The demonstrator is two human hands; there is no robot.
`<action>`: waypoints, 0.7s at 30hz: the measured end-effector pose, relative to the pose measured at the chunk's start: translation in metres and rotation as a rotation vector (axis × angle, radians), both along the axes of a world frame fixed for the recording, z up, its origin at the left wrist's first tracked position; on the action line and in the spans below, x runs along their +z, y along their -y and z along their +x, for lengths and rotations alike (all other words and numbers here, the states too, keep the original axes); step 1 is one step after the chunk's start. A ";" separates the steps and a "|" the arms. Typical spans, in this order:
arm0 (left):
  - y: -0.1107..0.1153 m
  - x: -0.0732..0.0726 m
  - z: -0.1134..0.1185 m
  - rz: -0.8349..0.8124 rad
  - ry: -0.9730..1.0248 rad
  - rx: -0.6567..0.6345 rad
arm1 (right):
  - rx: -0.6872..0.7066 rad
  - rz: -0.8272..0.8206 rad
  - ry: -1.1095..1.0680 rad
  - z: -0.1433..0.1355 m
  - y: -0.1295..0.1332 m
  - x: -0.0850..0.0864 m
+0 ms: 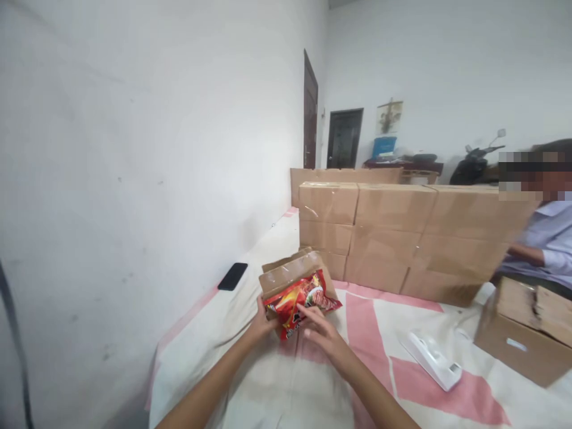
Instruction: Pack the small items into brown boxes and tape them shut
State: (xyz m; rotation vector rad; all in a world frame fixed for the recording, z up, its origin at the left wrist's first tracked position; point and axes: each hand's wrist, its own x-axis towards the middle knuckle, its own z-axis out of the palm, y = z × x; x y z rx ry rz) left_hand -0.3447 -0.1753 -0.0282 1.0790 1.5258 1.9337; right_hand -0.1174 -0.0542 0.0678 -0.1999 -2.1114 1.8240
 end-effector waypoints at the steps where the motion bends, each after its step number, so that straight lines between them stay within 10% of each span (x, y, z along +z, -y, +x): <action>1: -0.010 -0.003 0.019 0.010 0.001 -0.047 | 0.003 0.053 0.012 0.023 -0.001 0.000; 6: -0.066 0.004 0.084 -0.020 -0.062 -0.235 | -0.105 0.132 0.041 0.105 -0.014 -0.012; 12: -0.079 0.000 0.114 -0.276 -0.285 -0.246 | -0.213 0.101 0.159 0.130 -0.023 -0.038; 16: -0.021 -0.002 0.116 -0.505 -0.507 -0.188 | -0.246 0.353 0.041 0.126 -0.018 -0.013; 21: 0.108 0.027 0.085 -0.946 -0.888 0.066 | -0.386 0.809 -0.087 0.131 -0.026 0.031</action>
